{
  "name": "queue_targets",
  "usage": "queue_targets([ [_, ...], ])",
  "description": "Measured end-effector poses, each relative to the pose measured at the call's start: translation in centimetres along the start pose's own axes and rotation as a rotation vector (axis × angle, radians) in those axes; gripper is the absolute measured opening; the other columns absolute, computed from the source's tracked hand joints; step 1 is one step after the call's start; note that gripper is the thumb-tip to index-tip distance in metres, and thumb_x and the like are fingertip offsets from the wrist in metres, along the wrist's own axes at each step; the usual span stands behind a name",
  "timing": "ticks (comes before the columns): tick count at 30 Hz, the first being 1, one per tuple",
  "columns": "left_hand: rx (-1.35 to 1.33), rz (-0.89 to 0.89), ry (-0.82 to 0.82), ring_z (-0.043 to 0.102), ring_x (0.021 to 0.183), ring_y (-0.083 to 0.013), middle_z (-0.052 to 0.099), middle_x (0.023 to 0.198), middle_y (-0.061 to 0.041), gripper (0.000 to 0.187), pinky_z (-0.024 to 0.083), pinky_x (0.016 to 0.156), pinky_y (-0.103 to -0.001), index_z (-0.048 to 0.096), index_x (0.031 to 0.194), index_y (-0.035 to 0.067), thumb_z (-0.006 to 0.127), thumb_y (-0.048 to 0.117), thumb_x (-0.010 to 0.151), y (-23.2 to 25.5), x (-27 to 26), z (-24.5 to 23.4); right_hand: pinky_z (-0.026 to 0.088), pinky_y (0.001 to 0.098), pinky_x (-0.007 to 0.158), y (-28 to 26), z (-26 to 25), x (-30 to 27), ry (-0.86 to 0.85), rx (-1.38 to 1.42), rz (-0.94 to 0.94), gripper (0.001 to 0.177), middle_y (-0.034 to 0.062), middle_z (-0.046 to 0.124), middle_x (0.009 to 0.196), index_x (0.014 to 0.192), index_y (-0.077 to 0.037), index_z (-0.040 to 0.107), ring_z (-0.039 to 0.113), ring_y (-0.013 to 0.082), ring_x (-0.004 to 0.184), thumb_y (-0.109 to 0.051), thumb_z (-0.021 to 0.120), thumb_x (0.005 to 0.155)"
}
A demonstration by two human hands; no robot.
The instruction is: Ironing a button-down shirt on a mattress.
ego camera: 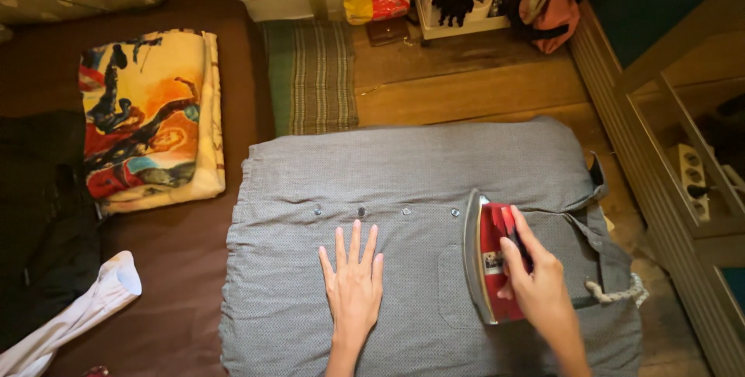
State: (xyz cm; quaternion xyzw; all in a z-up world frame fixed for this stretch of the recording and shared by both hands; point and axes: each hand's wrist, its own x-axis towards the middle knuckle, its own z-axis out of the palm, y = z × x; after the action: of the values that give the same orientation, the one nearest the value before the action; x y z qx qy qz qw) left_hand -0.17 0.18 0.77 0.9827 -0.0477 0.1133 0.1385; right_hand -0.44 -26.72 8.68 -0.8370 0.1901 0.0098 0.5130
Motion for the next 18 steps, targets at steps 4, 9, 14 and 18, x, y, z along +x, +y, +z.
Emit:
queue_targets([
  [4,-0.016,-0.013,0.014,0.031,0.147,-0.0390,0.039,0.160,-0.010,0.052,0.021,0.116,-0.064,0.049,0.150,0.020,0.050,0.035,0.100,0.2,0.1,-0.2,0.053,0.0346,0.043,2.1,-0.3,-1.1,-0.052,0.047,0.017,0.063,0.0118,0.061,0.061,0.157,-0.025,0.049,0.059,0.0163,0.043,-0.019,0.061,0.096],
  [9,-0.044,-0.015,0.017,0.032,0.148,-0.0384,0.040,0.160,-0.009,0.052,0.022,0.116,-0.064,0.050,0.149,0.020,0.052,0.034,0.099,0.1,0.1,-0.2,0.057,0.0336,0.075,10.3,0.7,-4.6,-0.081,-0.074,-0.375,0.060,0.0186,0.077,0.109,0.158,-0.017,0.049,0.067,0.0195,0.086,-0.015,0.063,0.100],
  [14,-0.033,-0.018,0.003,0.033,0.147,-0.0383,0.040,0.160,-0.009,0.052,0.022,0.116,-0.064,0.051,0.149,0.019,0.052,0.033,0.099,0.2,0.2,-0.3,0.057,0.0301,0.080,5.8,1.9,-4.0,-0.187,-0.071,-0.154,0.062,0.0164,0.082,0.109,0.153,-0.018,0.052,0.070,0.0143,0.088,-0.017,0.066,0.093],
  [18,-0.048,-0.023,0.006,0.033,0.147,-0.0377,0.040,0.160,-0.009,0.052,0.021,0.116,-0.064,0.051,0.149,0.019,0.052,0.034,0.099,0.2,0.1,-0.2,0.050,0.0298,0.093,0.9,3.3,-2.3,-0.180,-0.007,-0.404,0.057,0.0225,0.074,0.124,0.149,-0.008,0.050,0.066,0.0120,0.115,-0.015,0.063,0.094],
])
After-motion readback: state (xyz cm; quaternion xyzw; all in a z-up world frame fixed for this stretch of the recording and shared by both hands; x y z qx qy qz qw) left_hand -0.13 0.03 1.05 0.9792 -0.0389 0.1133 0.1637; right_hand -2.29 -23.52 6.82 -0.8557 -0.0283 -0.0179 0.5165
